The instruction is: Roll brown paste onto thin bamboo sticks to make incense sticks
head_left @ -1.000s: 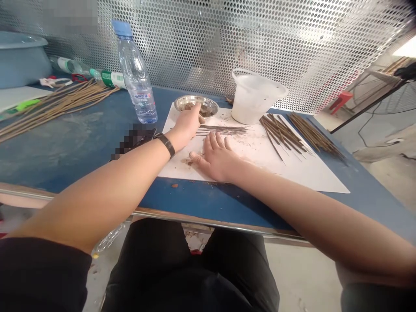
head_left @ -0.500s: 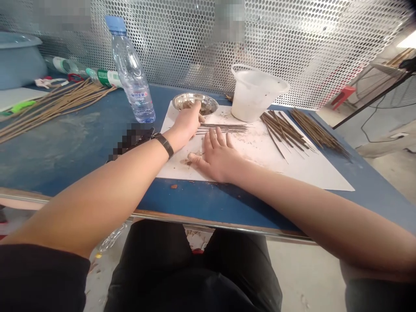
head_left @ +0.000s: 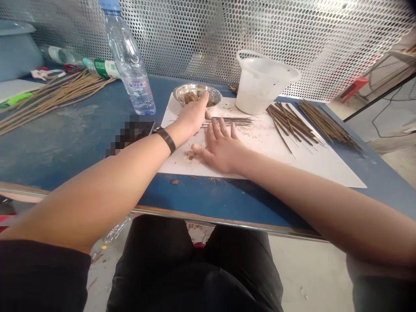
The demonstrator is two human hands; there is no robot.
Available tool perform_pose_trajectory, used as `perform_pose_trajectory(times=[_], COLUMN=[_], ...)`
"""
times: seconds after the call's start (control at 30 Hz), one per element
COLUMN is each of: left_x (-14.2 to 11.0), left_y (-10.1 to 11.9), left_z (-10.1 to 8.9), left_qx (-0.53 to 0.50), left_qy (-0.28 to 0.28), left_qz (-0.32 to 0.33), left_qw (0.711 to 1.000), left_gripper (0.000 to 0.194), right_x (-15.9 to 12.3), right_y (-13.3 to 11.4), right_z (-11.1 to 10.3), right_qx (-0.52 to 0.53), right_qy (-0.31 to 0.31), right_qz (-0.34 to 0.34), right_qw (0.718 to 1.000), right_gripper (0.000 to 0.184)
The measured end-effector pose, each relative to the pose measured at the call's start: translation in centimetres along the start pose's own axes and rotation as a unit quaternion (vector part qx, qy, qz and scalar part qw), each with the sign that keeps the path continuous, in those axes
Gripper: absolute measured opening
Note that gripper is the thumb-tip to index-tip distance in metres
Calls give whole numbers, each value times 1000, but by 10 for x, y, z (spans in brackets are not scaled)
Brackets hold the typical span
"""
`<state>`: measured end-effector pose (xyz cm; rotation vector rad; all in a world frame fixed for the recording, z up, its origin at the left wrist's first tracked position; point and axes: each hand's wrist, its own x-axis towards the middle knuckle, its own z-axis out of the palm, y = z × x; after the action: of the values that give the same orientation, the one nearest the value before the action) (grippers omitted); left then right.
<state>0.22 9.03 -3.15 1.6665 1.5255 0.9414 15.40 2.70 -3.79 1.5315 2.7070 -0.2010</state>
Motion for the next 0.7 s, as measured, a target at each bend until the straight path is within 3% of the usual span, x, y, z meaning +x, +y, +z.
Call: perform_pose_trajectory(times=[0.13, 0.23, 0.4, 0.6, 0.7], left_x=[-2, -3, -5, -7, -9], left_y=[4, 6, 6, 15, 18], left_z=[1, 1, 2, 0, -2], left_qx=[-49, -75, -89, -88, -92], left_qy=[23, 28, 37, 32, 30], left_qz=[-31, -44, -45, -72, -83], left_qw=[998, 996, 994, 993, 992], left_gripper=[81, 77, 75, 72, 71], right_x=[14, -1, -26, 9, 6], right_y=[8, 1, -10, 6, 6], right_z=[0, 2, 2, -3, -8], right_qx=[-14, -31, -30, -12, -16], right_qy=[35, 43, 0, -16, -13], right_qz=[5, 1, 46, 49, 28], right_qw=[999, 999, 998, 999, 999], right_gripper=[113, 114, 125, 124, 123])
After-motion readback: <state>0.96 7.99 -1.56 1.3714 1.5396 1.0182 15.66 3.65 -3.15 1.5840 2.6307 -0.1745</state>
